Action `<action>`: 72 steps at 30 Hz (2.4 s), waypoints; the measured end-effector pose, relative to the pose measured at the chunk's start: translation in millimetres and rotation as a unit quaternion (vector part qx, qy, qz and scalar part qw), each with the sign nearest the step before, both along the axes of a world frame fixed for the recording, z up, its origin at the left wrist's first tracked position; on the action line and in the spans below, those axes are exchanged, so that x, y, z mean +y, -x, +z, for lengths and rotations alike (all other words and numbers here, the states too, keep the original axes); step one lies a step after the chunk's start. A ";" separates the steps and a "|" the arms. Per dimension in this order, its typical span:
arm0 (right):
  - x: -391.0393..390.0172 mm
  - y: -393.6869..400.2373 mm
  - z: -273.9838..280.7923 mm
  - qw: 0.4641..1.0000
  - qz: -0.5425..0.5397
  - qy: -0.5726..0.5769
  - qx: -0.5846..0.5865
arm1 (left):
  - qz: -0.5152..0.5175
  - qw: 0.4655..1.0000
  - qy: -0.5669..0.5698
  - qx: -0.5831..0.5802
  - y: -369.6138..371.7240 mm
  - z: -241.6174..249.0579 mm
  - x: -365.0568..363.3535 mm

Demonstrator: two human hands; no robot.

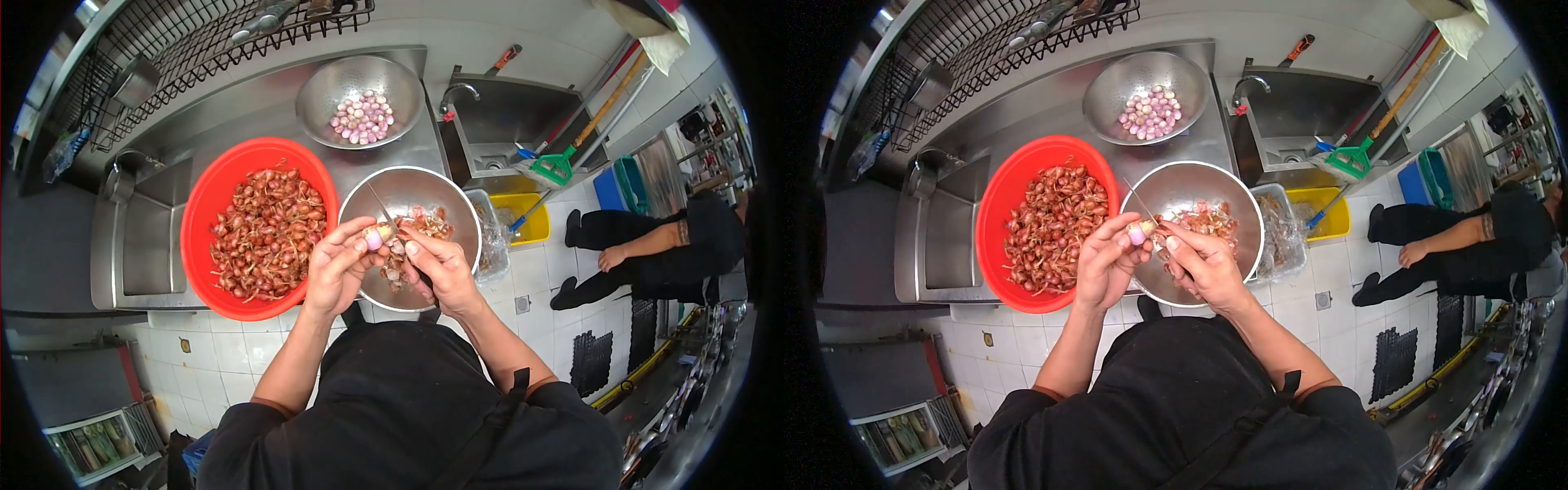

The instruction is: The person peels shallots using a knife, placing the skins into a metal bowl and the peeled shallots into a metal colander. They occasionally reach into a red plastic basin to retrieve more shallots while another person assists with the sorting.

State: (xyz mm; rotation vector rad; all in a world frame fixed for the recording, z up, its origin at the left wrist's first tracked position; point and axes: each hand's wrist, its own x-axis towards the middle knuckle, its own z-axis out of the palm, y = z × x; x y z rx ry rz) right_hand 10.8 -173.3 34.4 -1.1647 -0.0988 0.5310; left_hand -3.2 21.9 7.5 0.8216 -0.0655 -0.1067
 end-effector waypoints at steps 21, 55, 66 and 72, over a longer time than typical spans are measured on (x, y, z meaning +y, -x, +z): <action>-55.8 -24.6 -22.1 0.999 -0.029 0.007 -0.035 | 0.036 0.992 0.091 0.083 -4.0 -9.6 -52.9; 12.2 -42.2 -23.7 0.927 0.007 0.153 -0.343 | -0.037 0.995 -0.088 0.038 -19.9 -1.6 15.3; 30.9 -25.1 -9.0 0.978 -0.008 0.129 -0.164 | -0.003 0.973 -0.229 -0.032 -20.5 9.3 45.5; 22.7 -22.5 -5.0 0.937 0.015 0.157 -0.313 | 0.026 0.980 -0.197 -0.011 -13.1 14.7 17.2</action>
